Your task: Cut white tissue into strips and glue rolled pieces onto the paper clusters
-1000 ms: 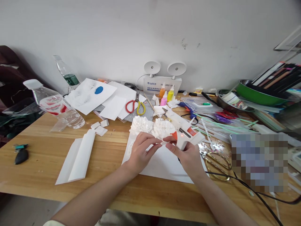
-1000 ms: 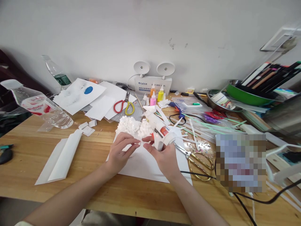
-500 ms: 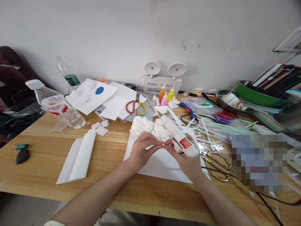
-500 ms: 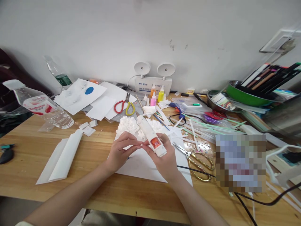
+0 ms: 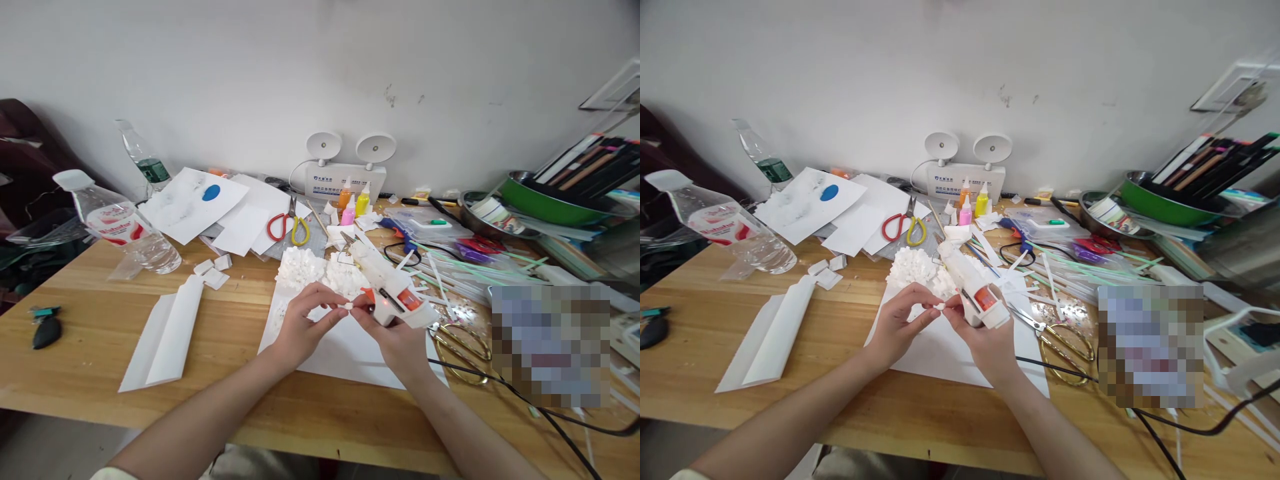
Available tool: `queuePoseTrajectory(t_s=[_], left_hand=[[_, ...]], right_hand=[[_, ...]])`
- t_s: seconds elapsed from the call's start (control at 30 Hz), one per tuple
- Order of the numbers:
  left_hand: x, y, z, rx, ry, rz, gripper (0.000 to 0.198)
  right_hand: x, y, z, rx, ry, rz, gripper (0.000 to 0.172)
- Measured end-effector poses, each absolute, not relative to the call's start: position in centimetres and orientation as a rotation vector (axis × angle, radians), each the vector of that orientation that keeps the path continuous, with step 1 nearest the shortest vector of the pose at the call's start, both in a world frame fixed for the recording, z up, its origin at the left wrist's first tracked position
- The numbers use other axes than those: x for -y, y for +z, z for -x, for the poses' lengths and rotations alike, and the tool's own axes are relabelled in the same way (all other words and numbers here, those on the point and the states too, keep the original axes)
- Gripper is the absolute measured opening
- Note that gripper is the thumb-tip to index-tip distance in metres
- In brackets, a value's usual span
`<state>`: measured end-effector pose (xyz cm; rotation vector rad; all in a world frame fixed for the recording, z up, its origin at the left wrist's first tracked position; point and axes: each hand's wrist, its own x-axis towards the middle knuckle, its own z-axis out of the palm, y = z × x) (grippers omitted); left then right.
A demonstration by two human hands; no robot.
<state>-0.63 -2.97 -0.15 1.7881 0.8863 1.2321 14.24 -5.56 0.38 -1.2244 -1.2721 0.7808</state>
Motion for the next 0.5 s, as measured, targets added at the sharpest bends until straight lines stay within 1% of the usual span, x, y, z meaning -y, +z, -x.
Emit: queuePoseTrajectory(t_s=[0.3, 0.4, 0.5], left_hand=[[3.2, 0.0, 0.6, -0.899, 1.241, -1.737, 0.007], [3.0, -0.1, 0.7, -0.888, 1.243, -1.697, 0.005], [2.7, -0.1, 0.9, -0.865, 1.270, -1.602, 0.004]], right_hand=[[5.8, 0.5, -14.0, 1.261, 0.776, 1.282, 0.012], [5.8, 0.6, -14.4, 1.320, 0.769, 1.257, 0.010], [5.5, 0.3, -15.1, 1.294, 0.829, 1.198, 0.015]])
